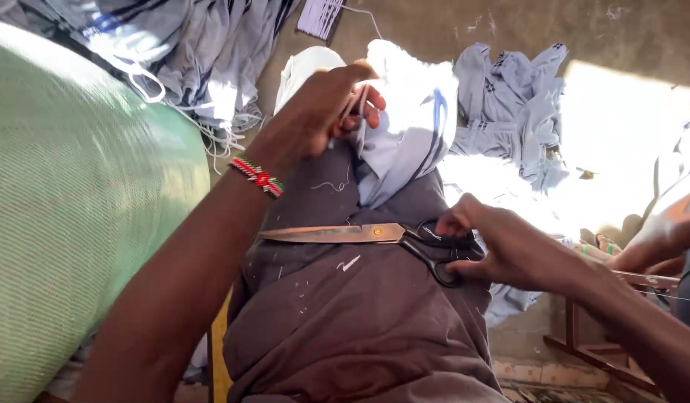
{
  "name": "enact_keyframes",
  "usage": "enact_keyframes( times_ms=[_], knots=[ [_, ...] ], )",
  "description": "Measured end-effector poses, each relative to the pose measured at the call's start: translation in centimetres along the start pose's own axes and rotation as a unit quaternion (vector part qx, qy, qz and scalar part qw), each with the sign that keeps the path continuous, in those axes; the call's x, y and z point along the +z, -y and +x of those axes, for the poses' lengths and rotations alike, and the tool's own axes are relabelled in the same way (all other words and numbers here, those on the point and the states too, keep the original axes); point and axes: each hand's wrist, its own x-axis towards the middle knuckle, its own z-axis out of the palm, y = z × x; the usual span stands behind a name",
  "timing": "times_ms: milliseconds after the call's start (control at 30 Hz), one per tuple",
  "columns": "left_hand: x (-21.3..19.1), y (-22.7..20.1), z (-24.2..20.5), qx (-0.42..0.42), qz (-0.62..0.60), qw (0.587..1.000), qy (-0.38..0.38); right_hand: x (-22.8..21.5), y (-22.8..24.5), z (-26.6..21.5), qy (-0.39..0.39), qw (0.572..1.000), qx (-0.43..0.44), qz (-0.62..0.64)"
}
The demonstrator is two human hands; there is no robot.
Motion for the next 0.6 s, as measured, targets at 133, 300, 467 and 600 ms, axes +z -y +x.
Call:
enact_keyframes(
  times_ms=[133,300,467,600],
  knots=[
    [-2.1,2.0,-1.8,0.102,0.122,0.987,-0.022,-0.7,2.7,0.0,0.006,0.999,0.028,-0.019],
    [-4.6,4.4,-5.0,0.124,-0.017,0.992,0.018,-1.3,2.0,0.9,0.07,0.996,0.049,-0.011],
    [-8.2,9.6,-6.7,0.126,-0.126,0.984,0.013,-2.1,-2.3,0.2,0.033,0.992,0.073,0.099],
    [-7.7,10.9,-9.2,0.165,-0.176,0.97,-0.042,-1.1,-5.0,0.6,-0.002,0.976,0.084,0.199]
  ],
)
